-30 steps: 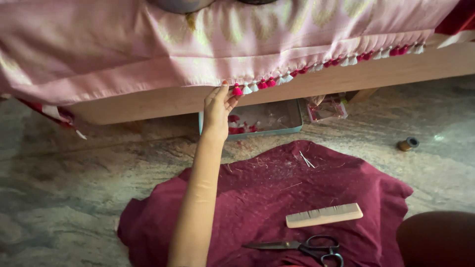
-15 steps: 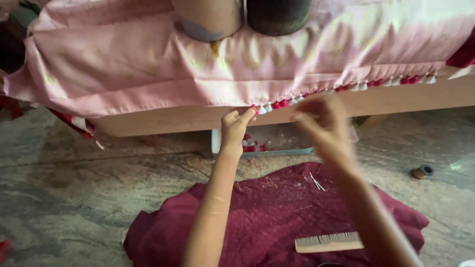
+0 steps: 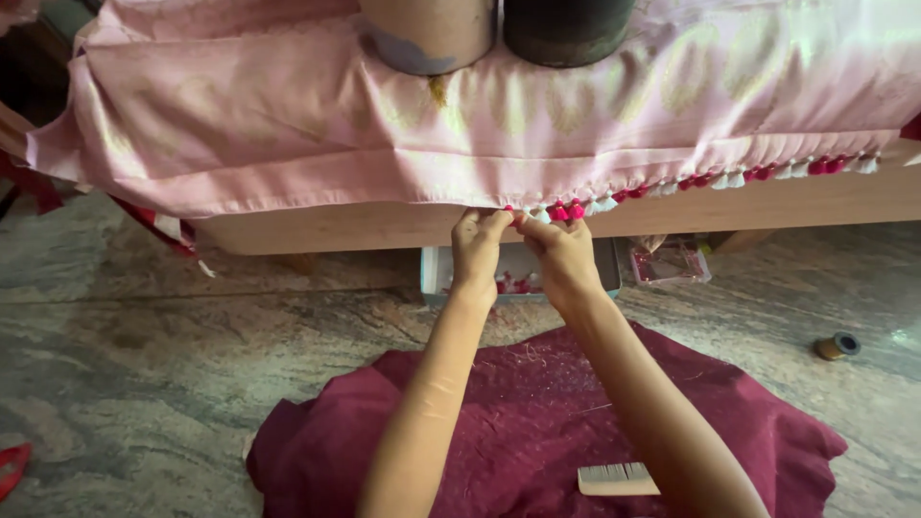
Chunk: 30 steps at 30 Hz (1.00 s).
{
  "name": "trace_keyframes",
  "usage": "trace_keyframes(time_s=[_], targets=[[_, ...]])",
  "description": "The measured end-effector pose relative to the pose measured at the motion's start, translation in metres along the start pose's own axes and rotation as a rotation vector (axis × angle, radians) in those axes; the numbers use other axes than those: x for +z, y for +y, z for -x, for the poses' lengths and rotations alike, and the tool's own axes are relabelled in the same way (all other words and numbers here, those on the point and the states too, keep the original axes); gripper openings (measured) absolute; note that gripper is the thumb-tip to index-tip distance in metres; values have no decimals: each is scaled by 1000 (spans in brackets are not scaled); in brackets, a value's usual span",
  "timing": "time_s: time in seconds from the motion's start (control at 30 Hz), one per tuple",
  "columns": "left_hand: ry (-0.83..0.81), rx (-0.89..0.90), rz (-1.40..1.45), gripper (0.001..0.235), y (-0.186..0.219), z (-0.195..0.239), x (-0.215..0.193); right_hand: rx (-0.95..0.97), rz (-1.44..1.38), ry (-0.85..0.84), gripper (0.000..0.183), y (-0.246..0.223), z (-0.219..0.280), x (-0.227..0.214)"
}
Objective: Making tassels by combing and cutting pink and white thread, then securing it with a red strip of cloth.
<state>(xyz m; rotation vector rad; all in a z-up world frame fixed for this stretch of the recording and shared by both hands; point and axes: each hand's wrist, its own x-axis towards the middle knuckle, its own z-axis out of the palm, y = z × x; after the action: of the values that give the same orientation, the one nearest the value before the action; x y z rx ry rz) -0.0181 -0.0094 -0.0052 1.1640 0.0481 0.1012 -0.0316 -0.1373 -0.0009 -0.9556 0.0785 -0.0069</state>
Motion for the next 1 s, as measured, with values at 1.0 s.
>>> trace_keyframes(time_s=[1.0], targets=[[-212,-276,234,38,6,10,-35,151,406,38,8,64,103,-128]])
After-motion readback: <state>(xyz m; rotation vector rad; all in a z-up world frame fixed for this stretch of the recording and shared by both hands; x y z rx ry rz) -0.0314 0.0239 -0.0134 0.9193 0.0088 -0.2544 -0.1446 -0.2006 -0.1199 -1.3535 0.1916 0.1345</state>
